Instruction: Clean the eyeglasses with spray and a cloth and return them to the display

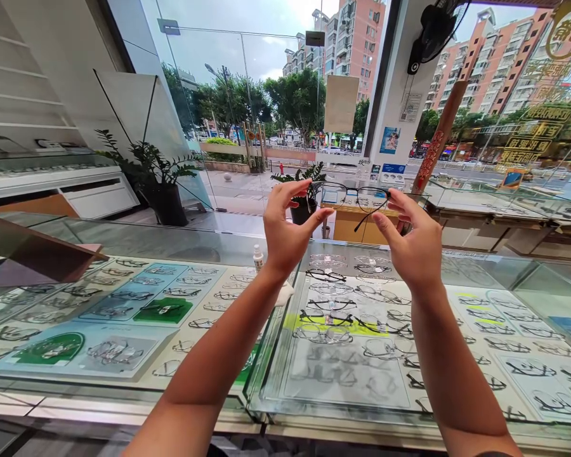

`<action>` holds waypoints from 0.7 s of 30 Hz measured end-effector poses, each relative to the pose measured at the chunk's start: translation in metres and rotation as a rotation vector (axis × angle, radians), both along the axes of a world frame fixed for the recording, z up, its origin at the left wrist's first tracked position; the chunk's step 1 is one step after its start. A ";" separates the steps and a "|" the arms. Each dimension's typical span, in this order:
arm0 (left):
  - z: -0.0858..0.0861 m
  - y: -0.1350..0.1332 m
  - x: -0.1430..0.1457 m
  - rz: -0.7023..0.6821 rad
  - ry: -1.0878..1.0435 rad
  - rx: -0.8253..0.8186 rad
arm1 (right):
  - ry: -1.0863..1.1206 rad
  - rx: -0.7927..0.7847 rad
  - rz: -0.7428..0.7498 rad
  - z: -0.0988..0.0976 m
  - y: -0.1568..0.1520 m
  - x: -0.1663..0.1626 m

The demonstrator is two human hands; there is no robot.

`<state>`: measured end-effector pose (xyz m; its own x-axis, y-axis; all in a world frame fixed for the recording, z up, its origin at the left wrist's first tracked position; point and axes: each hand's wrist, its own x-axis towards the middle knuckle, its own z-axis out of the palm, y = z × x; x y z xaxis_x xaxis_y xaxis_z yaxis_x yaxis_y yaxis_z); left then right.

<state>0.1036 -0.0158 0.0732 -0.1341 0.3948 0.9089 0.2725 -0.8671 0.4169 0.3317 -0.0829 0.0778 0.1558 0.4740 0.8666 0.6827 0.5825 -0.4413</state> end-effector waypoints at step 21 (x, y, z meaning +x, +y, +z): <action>-0.013 0.031 0.005 -0.147 -0.077 -0.090 | -0.114 0.109 -0.066 -0.002 0.002 -0.017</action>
